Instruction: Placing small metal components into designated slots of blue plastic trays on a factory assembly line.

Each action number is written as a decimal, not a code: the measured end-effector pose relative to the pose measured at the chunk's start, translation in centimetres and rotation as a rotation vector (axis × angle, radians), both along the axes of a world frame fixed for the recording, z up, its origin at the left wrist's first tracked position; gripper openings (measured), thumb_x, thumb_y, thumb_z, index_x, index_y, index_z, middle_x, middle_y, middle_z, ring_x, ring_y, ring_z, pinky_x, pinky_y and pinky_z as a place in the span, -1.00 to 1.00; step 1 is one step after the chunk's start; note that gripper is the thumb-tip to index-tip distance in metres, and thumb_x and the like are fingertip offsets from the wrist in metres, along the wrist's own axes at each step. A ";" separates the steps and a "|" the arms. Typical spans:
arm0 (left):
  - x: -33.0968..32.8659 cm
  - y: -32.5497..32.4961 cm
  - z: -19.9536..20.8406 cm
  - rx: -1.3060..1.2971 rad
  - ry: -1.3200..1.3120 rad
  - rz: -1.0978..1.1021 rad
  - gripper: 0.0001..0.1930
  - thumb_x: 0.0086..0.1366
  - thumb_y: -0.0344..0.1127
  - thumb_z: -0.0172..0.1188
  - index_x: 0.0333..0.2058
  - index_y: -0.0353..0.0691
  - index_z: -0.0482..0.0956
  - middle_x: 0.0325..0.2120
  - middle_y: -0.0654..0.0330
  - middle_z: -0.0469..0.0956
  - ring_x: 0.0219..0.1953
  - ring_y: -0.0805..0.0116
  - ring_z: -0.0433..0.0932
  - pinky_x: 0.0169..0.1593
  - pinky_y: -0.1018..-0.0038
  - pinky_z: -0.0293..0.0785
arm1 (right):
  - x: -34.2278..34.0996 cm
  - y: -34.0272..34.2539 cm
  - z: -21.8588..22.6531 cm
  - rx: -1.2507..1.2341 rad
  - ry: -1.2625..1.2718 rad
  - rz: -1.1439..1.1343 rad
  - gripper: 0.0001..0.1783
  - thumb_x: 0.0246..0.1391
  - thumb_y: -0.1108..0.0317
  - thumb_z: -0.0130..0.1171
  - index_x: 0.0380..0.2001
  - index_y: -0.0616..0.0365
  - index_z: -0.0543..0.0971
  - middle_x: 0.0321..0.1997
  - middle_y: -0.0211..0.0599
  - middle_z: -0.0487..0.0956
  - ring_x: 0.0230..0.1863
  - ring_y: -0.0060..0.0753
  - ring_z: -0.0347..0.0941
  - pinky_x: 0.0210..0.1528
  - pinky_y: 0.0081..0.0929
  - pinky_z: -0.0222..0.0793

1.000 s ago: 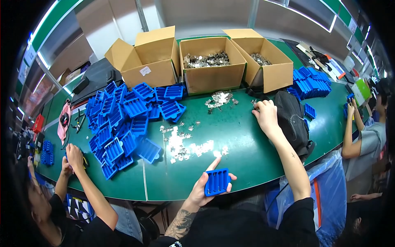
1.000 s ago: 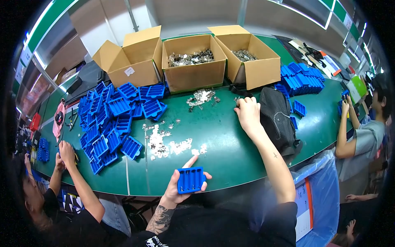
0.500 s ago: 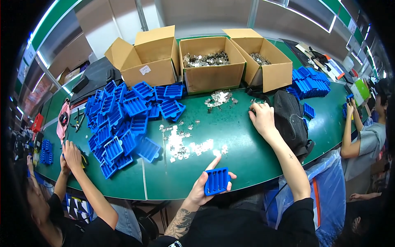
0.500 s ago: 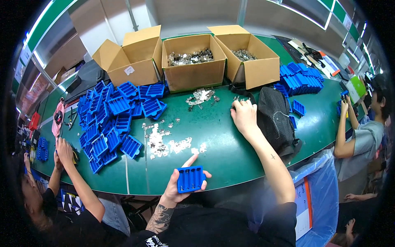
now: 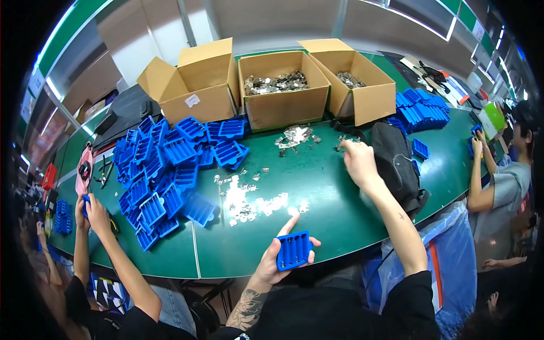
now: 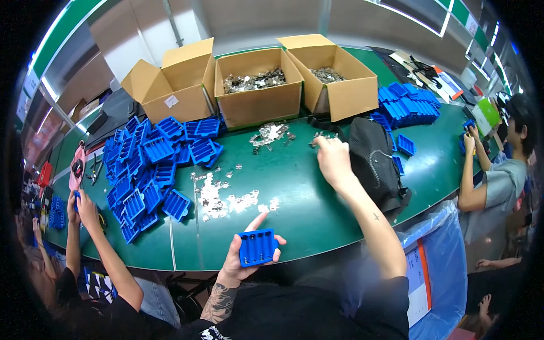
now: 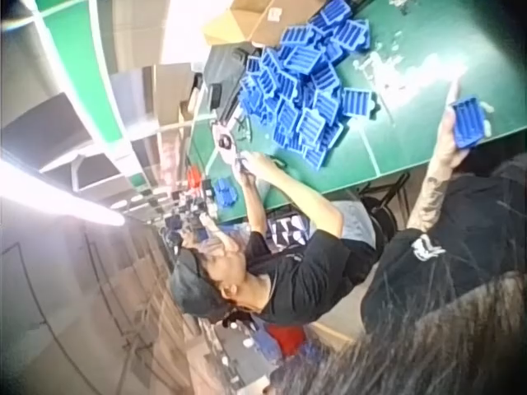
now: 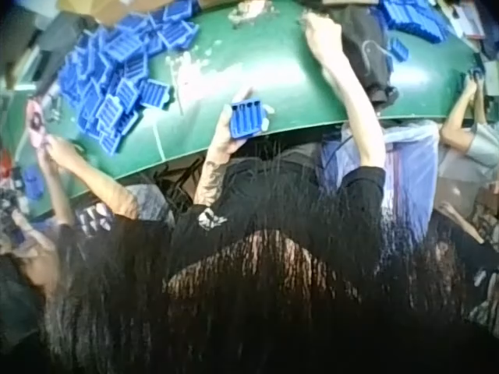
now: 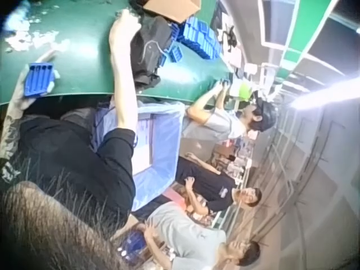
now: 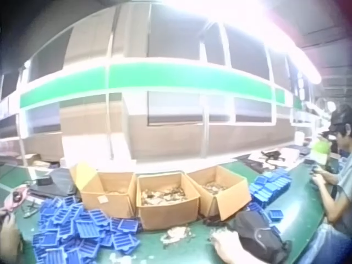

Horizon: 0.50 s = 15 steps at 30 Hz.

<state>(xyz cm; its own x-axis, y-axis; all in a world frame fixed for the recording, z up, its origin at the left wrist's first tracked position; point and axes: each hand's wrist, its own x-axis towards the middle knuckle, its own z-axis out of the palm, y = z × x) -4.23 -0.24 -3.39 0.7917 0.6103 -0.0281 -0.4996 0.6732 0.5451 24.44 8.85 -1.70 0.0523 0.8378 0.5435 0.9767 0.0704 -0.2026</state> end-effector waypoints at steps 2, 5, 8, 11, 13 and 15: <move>0.1 0.1 -0.3 -0.001 -0.007 -0.001 -0.01 0.13 0.30 -0.03 0.26 -0.14 -0.40 -0.11 -0.20 0.34 -0.29 0.23 0.50 -0.27 0.46 0.47 | -0.3 -1.0 2.0 -0.060 0.285 0.079 -0.75 -0.18 0.59 0.06 -0.33 0.14 0.46 -0.59 -0.26 0.51 -0.48 -0.25 0.49 -0.40 -0.38 0.37; 0.0 0.0 -0.4 -0.004 -0.021 -0.016 -0.03 0.16 0.28 -0.07 0.26 -0.13 -0.43 -0.10 -0.20 0.33 -0.28 0.23 0.49 -0.28 0.47 0.45 | -0.1 -1.9 2.7 -0.177 0.522 0.143 -0.72 -0.17 0.62 0.05 -0.29 0.19 0.40 -0.68 -0.24 0.48 -0.60 -0.39 0.49 -0.48 -0.51 0.38; -0.1 -0.1 -0.3 0.004 -0.030 0.001 -0.14 0.20 0.26 -0.14 0.26 -0.13 -0.27 -0.09 -0.21 0.32 -0.27 0.21 0.49 -0.31 0.47 0.45 | 0.0 -2.4 1.9 -0.235 0.420 0.099 -0.71 -0.14 0.58 0.09 -0.27 0.21 0.36 -0.64 -0.24 0.52 -0.59 -0.46 0.48 -0.48 -0.55 0.35; 0.0 -0.2 -0.6 -0.043 0.018 0.036 -0.27 0.19 0.33 -0.21 0.13 -0.14 0.11 -0.04 -0.25 0.29 -0.27 0.13 0.48 -0.36 0.46 0.41 | -2.6 -4.2 3.8 -0.226 0.492 0.223 -0.71 -0.13 0.56 0.12 -0.26 0.20 0.36 -0.62 -0.25 0.53 -0.56 -0.45 0.49 -0.48 -0.56 0.33; 0.0 0.0 -0.9 -0.049 -0.001 0.048 -0.33 0.24 0.29 -0.27 0.08 -0.15 0.19 -0.01 -0.26 0.27 -0.19 0.06 0.47 -0.33 0.41 0.43 | -4.6 -5.9 4.9 -0.299 0.510 0.321 -0.69 -0.14 0.55 0.15 -0.25 0.20 0.37 -0.58 -0.27 0.55 -0.53 -0.46 0.51 -0.48 -0.58 0.31; 0.2 0.0 -0.5 -0.105 -0.060 0.037 -0.43 0.31 0.17 -0.31 0.05 -0.20 0.16 -0.02 -0.23 0.30 -0.20 0.10 0.49 -0.28 0.36 0.47 | -6.6 -7.9 5.6 -0.323 0.525 0.412 -0.67 -0.15 0.56 0.18 -0.25 0.19 0.38 -0.52 -0.28 0.56 -0.49 -0.45 0.52 -0.44 -0.57 0.32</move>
